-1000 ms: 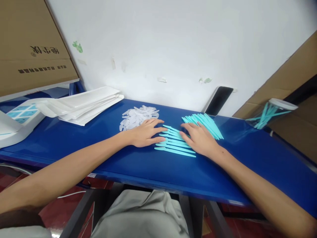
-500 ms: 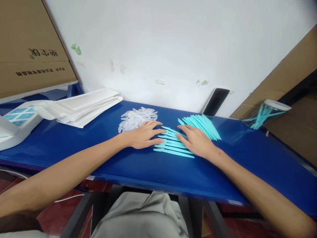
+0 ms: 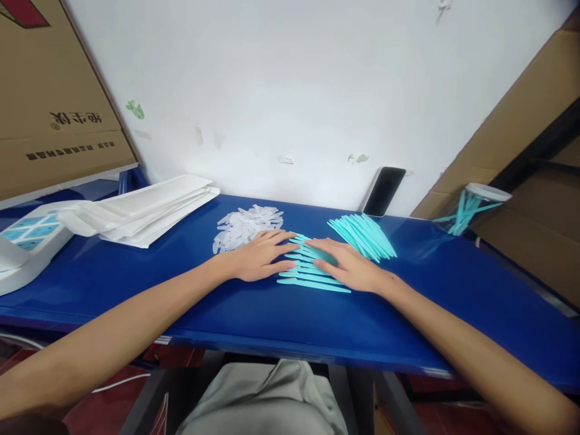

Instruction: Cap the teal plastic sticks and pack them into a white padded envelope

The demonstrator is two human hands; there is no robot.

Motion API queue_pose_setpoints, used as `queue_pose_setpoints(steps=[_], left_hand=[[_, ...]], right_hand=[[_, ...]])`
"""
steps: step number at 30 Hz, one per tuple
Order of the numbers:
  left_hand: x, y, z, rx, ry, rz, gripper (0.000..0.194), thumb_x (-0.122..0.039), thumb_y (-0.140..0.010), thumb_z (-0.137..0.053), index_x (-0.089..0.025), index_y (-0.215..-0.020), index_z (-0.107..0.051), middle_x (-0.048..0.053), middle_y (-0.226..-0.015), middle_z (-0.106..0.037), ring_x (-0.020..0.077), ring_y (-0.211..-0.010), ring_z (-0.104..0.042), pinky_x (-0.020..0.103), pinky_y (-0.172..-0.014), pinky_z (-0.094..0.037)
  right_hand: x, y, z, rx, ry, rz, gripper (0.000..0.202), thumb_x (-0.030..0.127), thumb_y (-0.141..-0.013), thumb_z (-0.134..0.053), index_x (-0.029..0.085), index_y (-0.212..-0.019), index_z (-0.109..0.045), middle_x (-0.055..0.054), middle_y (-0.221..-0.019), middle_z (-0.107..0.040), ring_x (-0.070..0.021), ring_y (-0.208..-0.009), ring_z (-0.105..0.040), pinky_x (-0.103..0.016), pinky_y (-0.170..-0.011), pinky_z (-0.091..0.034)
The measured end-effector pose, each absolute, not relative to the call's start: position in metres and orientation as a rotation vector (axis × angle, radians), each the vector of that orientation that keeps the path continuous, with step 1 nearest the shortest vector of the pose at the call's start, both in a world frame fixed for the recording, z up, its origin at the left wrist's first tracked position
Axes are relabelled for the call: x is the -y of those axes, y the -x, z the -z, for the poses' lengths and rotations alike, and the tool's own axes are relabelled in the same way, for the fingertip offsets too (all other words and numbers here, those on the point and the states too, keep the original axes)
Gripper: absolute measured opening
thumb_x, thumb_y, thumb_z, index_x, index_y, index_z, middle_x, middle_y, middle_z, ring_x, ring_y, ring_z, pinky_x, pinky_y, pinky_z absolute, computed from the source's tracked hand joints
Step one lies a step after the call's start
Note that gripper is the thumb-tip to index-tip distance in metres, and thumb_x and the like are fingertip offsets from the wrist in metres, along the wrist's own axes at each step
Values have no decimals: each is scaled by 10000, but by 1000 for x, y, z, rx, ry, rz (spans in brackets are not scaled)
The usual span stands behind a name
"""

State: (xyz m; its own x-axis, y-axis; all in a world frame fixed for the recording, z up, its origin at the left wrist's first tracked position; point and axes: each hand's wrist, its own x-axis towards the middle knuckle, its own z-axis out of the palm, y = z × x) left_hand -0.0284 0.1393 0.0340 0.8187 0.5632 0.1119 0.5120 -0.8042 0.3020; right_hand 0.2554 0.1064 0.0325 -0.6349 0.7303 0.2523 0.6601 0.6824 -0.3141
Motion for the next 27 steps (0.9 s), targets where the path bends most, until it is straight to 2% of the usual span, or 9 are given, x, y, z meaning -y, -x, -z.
queue_pose_setpoints(steps=[6, 11, 17, 22, 27], left_hand=[[-140, 27, -34, -815, -2722, -209, 668, -667, -1048, -304, -294, -1593, -400, 65, -1691, -320, 332, -1583, -234, 555, -1271, -149], [-140, 27, -34, -815, -2730, -224, 669, -663, -1049, -308, -277, -1584, -423, 81, -1678, -345, 337, -1576, -256, 550, -1272, -154], [-140, 27, -33, -811, -2742, -247, 661, -657, -1047, -325, -276, -1576, -431, 87, -1678, -348, 349, -1575, -246, 559, -1269, -170], [-139, 27, -36, -797, -2770, -268, 691, -671, -1025, -380, -248, -1567, -444, 144, -1680, -317, 366, -1555, -272, 563, -1256, -204], [-137, 26, -37, -705, -2795, -304, 715, -697, -983, -460, -272, -1558, -450, 150, -1678, -307, 384, -1541, -281, 583, -1240, -234]], right_hand=[[-105, -254, -37, 2552, 1139, -284, 524, 460, -1048, -444, 244, -1518, -527, -100, -1494, -608, -318, -1385, -555, -554, -1138, -458], [-108, -259, -36, 2531, 1094, -290, 542, 451, -1057, -419, 258, -1562, -457, -104, -1532, -567, -294, -1371, -566, -494, -1115, -489], [-110, -262, -32, 2528, 1114, -268, 544, 472, -1051, -423, 267, -1554, -464, -109, -1495, -594, -314, -1340, -579, -513, -1089, -498], [-108, -257, -32, 2527, 1151, -182, 540, 487, -1048, -426, 222, -1512, -510, -130, -1499, -581, -315, -1401, -512, -523, -1150, -429], [-107, -256, -32, 2560, 1266, -175, 578, 533, -1046, -407, 209, -1511, -515, -155, -1516, -560, -334, -1410, -500, -552, -1153, -408]])
